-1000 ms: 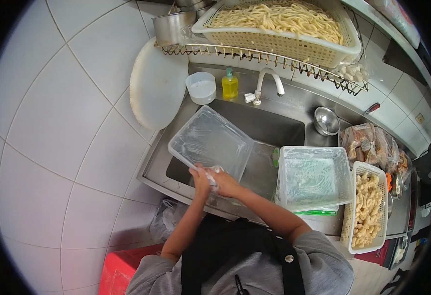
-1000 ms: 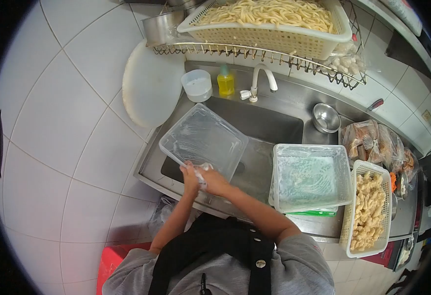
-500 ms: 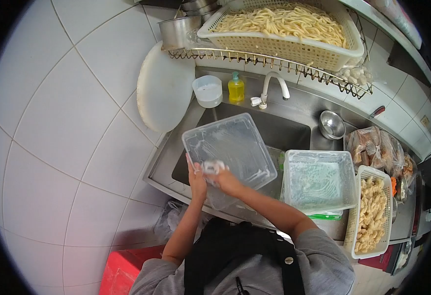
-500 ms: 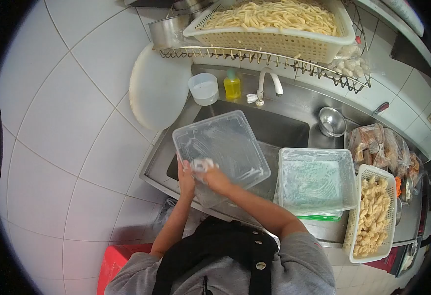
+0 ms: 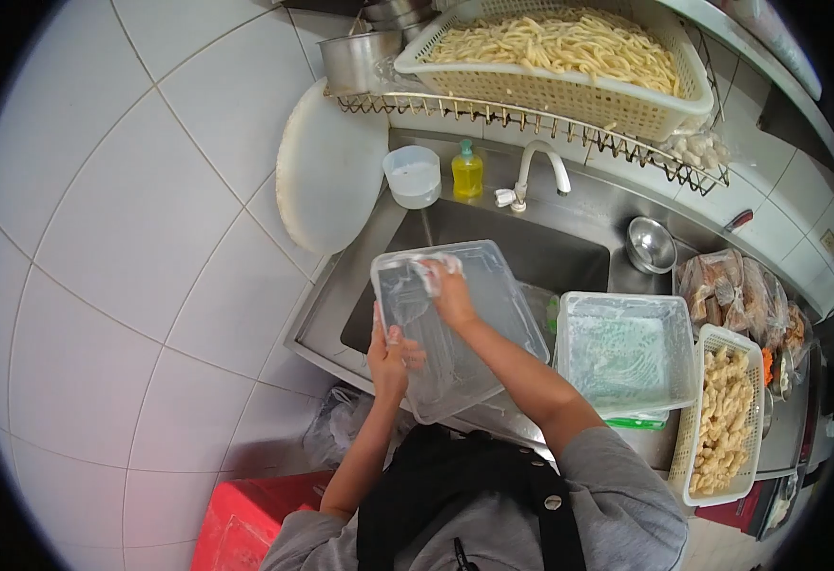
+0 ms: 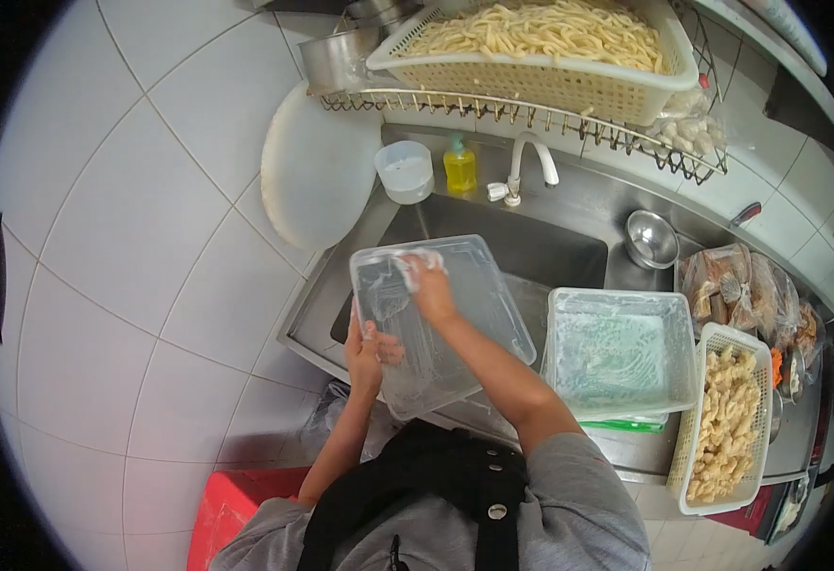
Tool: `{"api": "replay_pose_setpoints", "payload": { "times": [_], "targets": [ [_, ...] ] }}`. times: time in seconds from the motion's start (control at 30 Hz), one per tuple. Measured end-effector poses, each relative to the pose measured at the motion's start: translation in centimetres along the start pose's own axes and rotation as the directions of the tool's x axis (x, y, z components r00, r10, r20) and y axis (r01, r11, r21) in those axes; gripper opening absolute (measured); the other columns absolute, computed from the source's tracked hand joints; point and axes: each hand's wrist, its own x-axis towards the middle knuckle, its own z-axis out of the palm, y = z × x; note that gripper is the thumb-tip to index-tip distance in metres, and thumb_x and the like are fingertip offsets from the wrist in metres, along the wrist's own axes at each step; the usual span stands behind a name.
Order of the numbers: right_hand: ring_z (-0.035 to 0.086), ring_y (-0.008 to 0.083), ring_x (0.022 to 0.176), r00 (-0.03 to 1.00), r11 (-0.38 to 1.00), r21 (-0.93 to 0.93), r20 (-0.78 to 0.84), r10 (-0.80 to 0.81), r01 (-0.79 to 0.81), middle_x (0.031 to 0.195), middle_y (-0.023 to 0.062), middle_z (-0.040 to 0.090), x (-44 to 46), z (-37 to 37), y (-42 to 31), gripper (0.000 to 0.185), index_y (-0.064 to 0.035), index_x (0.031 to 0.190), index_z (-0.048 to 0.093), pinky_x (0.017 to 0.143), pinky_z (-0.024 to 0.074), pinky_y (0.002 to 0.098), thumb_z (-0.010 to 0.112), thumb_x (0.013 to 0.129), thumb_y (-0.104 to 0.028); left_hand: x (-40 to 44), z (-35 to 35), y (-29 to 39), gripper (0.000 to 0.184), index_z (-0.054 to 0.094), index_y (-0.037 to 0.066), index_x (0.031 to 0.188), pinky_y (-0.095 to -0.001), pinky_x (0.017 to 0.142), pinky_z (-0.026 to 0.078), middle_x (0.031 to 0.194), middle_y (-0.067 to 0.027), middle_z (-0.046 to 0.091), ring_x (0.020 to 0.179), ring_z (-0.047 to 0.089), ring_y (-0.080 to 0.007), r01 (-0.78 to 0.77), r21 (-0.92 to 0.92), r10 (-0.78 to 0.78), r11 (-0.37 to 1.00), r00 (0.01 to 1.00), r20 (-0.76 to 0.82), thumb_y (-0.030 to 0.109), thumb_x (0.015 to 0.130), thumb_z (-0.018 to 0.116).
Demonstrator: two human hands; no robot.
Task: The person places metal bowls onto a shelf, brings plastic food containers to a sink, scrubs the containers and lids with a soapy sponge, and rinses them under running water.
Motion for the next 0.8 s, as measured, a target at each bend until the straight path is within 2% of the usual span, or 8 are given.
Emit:
{"api": "replay_pose_setpoints", "payload": {
  "times": [0.13,0.2,0.23,0.3,0.37,0.53,0.6,0.8],
  "targets": [
    [0.059,0.042,0.092,0.993,0.991,-0.133,-0.119,-0.002,-0.014,0.105,0.0228,0.058,0.9,-0.9,6.5,0.028,-0.0111,0.113,0.06,0.08,0.0473,0.0473,0.056,0.086,-0.007,-0.5,-1.4,1.8,0.057,0.02,0.024,0.15,-0.0246,0.048,0.048,0.07,-0.0042,0.055,0.056,0.058,-0.0122,-0.015,-0.052,0.015,0.999,1.0,-0.016,0.028,0.099,0.046],
    [0.054,0.0422,0.103,0.882,0.868,0.181,-0.002,0.471,-0.463,0.11,0.0235,0.057,1.2,-1.6,7.7,0.027,-0.009,0.113,0.06,0.087,0.044,0.0473,0.057,0.086,-0.01,-0.8,-1.0,2.0,0.057,0.02,0.024,0.15,-0.0245,0.048,0.048,0.069,-0.0035,0.054,0.055,0.058,-0.012,-0.041,-0.032,0.041,0.999,0.999,0.003,0.028,0.099,0.046],
    [0.054,0.0422,0.103,0.882,0.869,0.177,-0.005,0.471,-0.463,0.11,0.0235,0.057,0.8,-1.4,6.8,0.027,-0.009,0.113,0.06,0.087,0.044,0.0473,0.057,0.086,-0.01,-0.8,-0.6,2.0,0.057,0.02,0.023,0.15,-0.0245,0.048,0.048,0.068,-0.0028,0.054,0.055,0.057,-0.0118,-0.069,-0.016,0.07,0.997,0.997,0.026,0.028,0.099,0.046],
    [0.055,0.0436,0.1,0.957,0.971,0.045,-0.163,0.238,-0.234,0.111,0.0241,0.055,-0.9,0.3,3.2,0.024,-0.0064,0.11,0.058,0.088,0.0439,0.0458,0.057,0.086,-0.009,-0.2,-0.2,1.8,0.057,0.02,0.023,0.15,-0.0245,0.048,0.048,0.068,-0.0024,0.054,0.055,0.057,-0.0114,-0.05,0.023,0.049,0.999,0.998,0.042,0.027,0.099,0.046],
    [0.054,0.043,0.1,0.989,0.964,0.237,-0.063,0.137,-0.118,0.11,0.0219,0.053,-1.8,0.3,-3.0,0.021,-0.0065,0.107,0.057,0.089,0.0437,0.0449,0.059,0.086,-0.01,0.1,-0.4,0.9,0.057,0.02,0.022,0.15,-0.0245,0.049,0.048,0.067,-0.002,0.053,0.055,0.056,-0.011,-0.021,0.065,0.018,0.998,0.999,0.046,0.027,0.099,0.046],
    [0.05,0.0386,0.107,0.984,0.98,0.082,-0.009,-0.179,0.18,0.108,0.0147,0.052,-0.3,-1.7,-0.4,0.026,-0.0116,0.108,0.057,0.088,0.0446,0.045,0.061,0.082,-0.012,-0.5,-0.7,1.7,0.056,0.024,0.022,0.149,-0.0244,0.049,0.047,0.065,-0.0025,0.052,0.054,0.054,-0.0102,0.052,0.113,-0.064,0.992,0.992,0.107,0.024,0.099,0.047],
    [0.05,0.0366,0.109,0.933,0.894,-0.27,0.06,-0.354,0.356,0.113,0.0121,0.052,0.4,-2.8,2.5,0.029,-0.0133,0.108,0.059,0.086,0.0453,0.0451,0.059,0.08,-0.009,-0.3,-1.4,1.6,0.055,0.025,0.021,0.149,-0.0246,0.049,0.047,0.066,-0.003,0.053,0.054,0.055,-0.0103,0.028,0.055,-0.034,0.998,0.994,0.107,0.024,0.099,0.047],
    [0.052,0.0346,0.108,0.968,0.768,-0.589,0.126,-0.219,0.25,0.12,0.0109,0.052,1.8,-6.5,7.9,0.027,-0.0124,0.106,0.063,0.088,0.045,0.0444,0.053,0.081,-0.008,-0.2,-2.2,5.9,0.053,0.028,0.019,0.148,-0.0225,0.052,0.044,0.071,-0.0001,0.049,0.054,0.045,-0.0068,0.002,0.092,-0.006,0.996,0.999,0.043,0.016,0.099,0.047]
  ]
}}
